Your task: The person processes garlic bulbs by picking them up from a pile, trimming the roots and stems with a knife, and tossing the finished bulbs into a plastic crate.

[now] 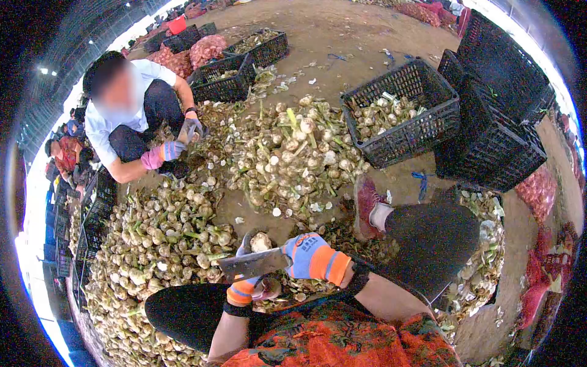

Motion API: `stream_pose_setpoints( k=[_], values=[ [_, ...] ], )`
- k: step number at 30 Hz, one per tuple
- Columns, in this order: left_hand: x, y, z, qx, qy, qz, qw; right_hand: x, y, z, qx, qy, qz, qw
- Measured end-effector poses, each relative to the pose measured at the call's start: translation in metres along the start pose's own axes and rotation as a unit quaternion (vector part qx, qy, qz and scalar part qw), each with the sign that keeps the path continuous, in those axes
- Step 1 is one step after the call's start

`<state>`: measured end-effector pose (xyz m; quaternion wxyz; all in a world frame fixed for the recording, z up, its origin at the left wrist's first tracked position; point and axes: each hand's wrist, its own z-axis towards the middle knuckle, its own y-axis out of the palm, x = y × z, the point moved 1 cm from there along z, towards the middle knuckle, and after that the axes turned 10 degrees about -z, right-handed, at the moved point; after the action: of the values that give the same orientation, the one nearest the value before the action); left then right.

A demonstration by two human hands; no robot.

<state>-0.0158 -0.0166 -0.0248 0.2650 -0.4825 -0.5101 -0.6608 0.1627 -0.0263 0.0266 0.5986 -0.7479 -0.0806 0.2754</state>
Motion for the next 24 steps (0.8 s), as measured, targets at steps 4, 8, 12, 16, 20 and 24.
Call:
stream_pose_setpoints(
  k=[4,8,12,16,20,24],
  values=[
    [0.006,0.008,-0.002,0.074,-0.065,-0.061,0.993,-0.004,-0.008,0.002,-0.071,0.006,-0.014,0.997],
    [0.001,0.001,0.0,0.069,-0.077,-0.048,0.994,-0.001,0.005,0.005,-0.087,0.015,-0.017,0.996],
    [0.007,0.009,-0.002,0.073,-0.068,0.007,0.995,-0.001,0.002,0.008,-0.102,0.048,-0.006,0.994],
    [-0.035,-0.027,-0.003,0.089,-0.031,0.118,0.988,0.007,0.009,0.007,-0.077,0.052,0.012,0.996],
    [0.023,0.02,-0.002,0.059,-0.008,0.185,0.981,-0.007,0.0,0.004,-0.066,0.017,0.01,0.998],
    [0.013,0.011,-0.003,-0.018,0.052,0.224,0.973,0.003,0.017,0.008,-0.07,0.037,0.006,0.997]
  ],
)
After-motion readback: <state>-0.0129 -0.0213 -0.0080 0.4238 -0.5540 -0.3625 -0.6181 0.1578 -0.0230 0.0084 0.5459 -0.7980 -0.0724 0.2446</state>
